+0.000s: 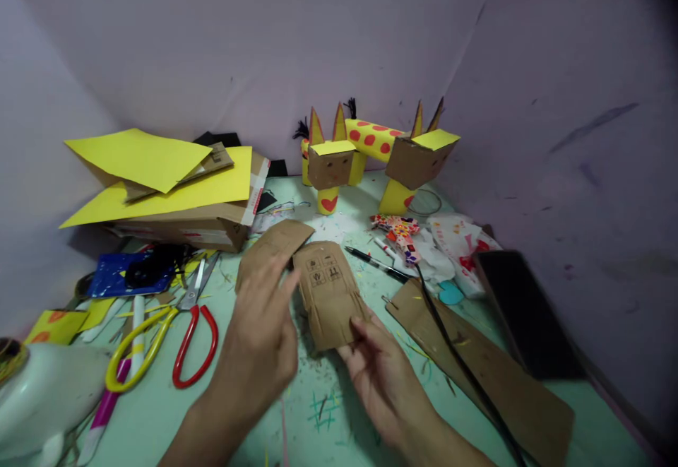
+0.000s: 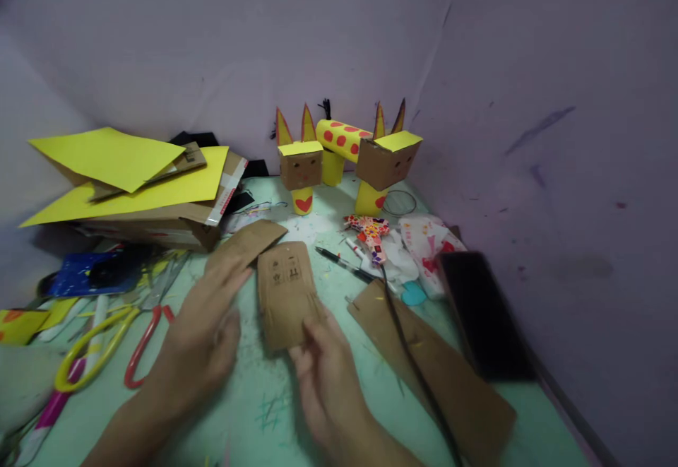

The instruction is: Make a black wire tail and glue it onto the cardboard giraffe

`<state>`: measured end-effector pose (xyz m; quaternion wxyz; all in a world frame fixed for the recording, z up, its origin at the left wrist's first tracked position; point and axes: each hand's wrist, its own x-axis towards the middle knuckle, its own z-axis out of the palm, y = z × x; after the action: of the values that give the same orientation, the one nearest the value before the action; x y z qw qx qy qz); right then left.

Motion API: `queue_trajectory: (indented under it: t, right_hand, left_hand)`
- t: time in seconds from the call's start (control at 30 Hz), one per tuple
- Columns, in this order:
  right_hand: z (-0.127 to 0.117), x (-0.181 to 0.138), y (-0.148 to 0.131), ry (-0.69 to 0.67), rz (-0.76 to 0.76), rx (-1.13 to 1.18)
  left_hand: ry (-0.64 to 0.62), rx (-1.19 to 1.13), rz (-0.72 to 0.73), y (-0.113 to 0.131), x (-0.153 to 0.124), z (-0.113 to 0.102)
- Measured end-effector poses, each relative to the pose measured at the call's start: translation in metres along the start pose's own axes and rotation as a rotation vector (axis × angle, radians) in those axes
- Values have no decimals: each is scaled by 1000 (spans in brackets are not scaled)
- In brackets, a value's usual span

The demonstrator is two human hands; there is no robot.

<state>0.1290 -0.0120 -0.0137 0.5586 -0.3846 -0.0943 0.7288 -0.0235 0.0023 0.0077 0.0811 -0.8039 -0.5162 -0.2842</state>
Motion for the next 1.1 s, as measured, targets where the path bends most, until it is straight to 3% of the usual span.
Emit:
queue_trajectory:
  t: [0.1,0.2,0.27,0.33,0.43,0.5,0.6,0.73,0.87,1.0,1.1]
  right_hand:
    - [-6,-13,4,-28,122,-20]
    - [-14,-26,-2,-131,250,-146]
    - [-26,-33,-11,-182,263,-366]
    - [-43,-37,-21,-204,101,-736]
    - [-64,-39,-31,-210,-397,-1239]
    - [-66,-35,-32,-358,-620,-1437]
    - [-56,-25,-30,-599,-744,-1665]
    - [-48,-13,-27,-682,-848,-1778]
    - [-58,-10,-28,-661,-1066,-1714]
    - [-66,-10,-25,-699,-1149,-1784]
    - [-67,-12,-19,-692,-1235,-1827]
  left_hand:
    - [-166,69,179,31,-23,6]
    - [-217,163,181,49,-39,18]
    - [-179,170,198,51,-47,25]
    - [-107,171,241,49,-53,29]
    - [-48,161,277,45,-58,31]
    - [-14,131,299,45,-58,30]
    - [21,77,344,48,-55,29]
    - [-1,51,351,52,-57,29]
    - [-30,67,294,52,-69,26]
    - [-44,84,283,53,-76,25]
    - [23,101,290,56,-74,27]
